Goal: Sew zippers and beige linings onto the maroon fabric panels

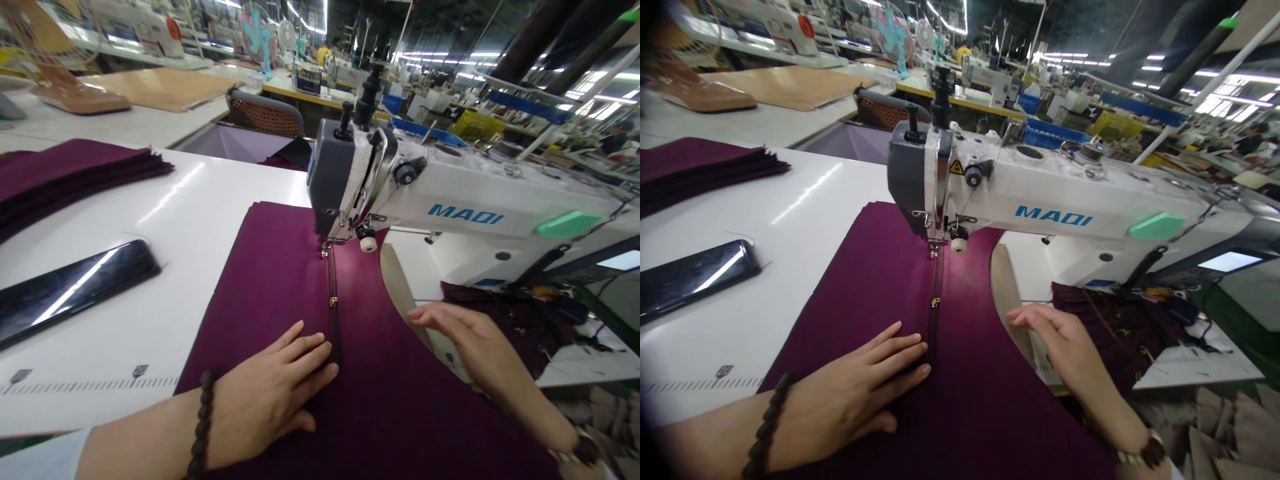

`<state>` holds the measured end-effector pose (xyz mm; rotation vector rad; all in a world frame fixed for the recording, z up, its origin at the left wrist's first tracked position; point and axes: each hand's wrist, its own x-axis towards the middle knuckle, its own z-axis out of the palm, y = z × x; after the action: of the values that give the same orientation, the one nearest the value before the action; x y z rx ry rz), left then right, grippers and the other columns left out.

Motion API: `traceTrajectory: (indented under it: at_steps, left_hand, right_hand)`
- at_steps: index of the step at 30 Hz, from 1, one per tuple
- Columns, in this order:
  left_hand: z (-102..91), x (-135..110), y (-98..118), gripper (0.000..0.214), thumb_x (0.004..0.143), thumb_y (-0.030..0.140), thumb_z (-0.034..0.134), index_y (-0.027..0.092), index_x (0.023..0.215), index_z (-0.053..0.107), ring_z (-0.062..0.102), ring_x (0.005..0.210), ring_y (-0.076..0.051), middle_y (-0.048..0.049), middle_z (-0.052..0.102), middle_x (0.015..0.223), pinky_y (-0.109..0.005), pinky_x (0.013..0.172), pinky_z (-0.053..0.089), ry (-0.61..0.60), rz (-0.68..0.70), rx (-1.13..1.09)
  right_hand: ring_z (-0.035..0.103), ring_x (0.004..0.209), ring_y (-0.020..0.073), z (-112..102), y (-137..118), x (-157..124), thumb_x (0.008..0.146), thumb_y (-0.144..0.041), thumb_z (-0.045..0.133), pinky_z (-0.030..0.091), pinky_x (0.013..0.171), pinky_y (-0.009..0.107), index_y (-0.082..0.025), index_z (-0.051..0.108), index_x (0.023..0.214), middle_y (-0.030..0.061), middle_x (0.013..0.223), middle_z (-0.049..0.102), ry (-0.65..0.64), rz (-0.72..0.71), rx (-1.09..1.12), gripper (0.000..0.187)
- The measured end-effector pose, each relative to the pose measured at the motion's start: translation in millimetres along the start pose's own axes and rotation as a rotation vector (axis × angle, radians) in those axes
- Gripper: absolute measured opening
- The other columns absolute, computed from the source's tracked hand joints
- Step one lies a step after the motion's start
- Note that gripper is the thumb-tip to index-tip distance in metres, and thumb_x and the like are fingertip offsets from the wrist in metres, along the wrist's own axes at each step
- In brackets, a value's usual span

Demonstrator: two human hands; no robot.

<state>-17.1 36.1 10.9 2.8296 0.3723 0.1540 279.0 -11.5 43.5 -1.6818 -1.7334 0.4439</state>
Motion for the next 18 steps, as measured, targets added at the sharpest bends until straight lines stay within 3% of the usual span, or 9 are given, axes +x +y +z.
traceTrajectory:
  at_steps: [3, 6, 10, 13, 18]
  left_hand:
    - [-1.0, 0.1, 1.2, 0.055, 0.083, 0.035, 0.058, 0.014, 0.13, 0.04, 0.039, 0.121, -0.031, -0.014, 0.047, 0.129, -0.052, 0.104, 0.024, -0.02, 0.003, 0.017]
    - [-1.0, -0.6, 2.6, 0.056, 0.081, 0.034, 0.061, 0.015, 0.13, 0.041, 0.04, 0.121, -0.031, -0.0142, 0.047, 0.128, -0.053, 0.103, 0.026, -0.036, -0.008, 0.044]
    - [-0.1, -1.4, 2.8, 0.055, 0.083, 0.037, 0.058, 0.016, 0.131, 0.039, 0.04, 0.12, -0.03, -0.013, 0.048, 0.128, -0.052, 0.103, 0.026, -0.032, -0.001, 0.049]
    - [-0.4, -0.4, 1.9, 0.054, 0.083, 0.038, 0.058, 0.015, 0.13, 0.041, 0.041, 0.12, -0.03, -0.013, 0.048, 0.127, -0.052, 0.103, 0.027, -0.027, 0.007, 0.048]
    - [-1.2, 4.1, 3.9, 0.055, 0.081, 0.037, 0.06, 0.014, 0.128, 0.042, 0.042, 0.119, -0.031, -0.0133, 0.049, 0.127, -0.053, 0.101, 0.03, -0.017, -0.006, 0.082]
  right_hand:
    - [0.059, 0.098, 0.0182, 9.9, -30.0, 1.9, 0.09, -0.029, 0.038, 0.051, 0.083, 0.032, -0.025, 0.059, 0.1, 0.0043, 0.105, 0.062, 0.022, -0.136, -0.115, 0.024]
    - [0.041, 0.121, 0.02, 42.3, -51.7, 3.5, 0.087, -0.019, 0.038, 0.042, 0.098, 0.036, -0.016, 0.039, 0.131, 0.0084, 0.133, 0.041, -0.199, -0.349, -0.307, 0.043]
    - [0.028, 0.129, 0.0223, 83.2, -42.0, 9.9, 0.086, -0.014, 0.034, 0.031, 0.105, 0.044, -0.005, 0.037, 0.131, 0.0134, 0.139, 0.032, -0.327, -0.382, -0.439, 0.046]
    - [0.026, 0.13, 0.0221, 90.1, -28.6, 13.9, 0.087, -0.014, 0.034, 0.028, 0.105, 0.046, -0.005, 0.035, 0.132, 0.0138, 0.139, 0.032, -0.343, -0.406, -0.461, 0.046]
    - [0.024, 0.131, 0.0219, 82.5, -25.7, 16.5, 0.087, -0.013, 0.033, 0.028, 0.104, 0.048, -0.01, 0.036, 0.132, 0.0133, 0.138, 0.033, -0.35, -0.457, -0.445, 0.045]
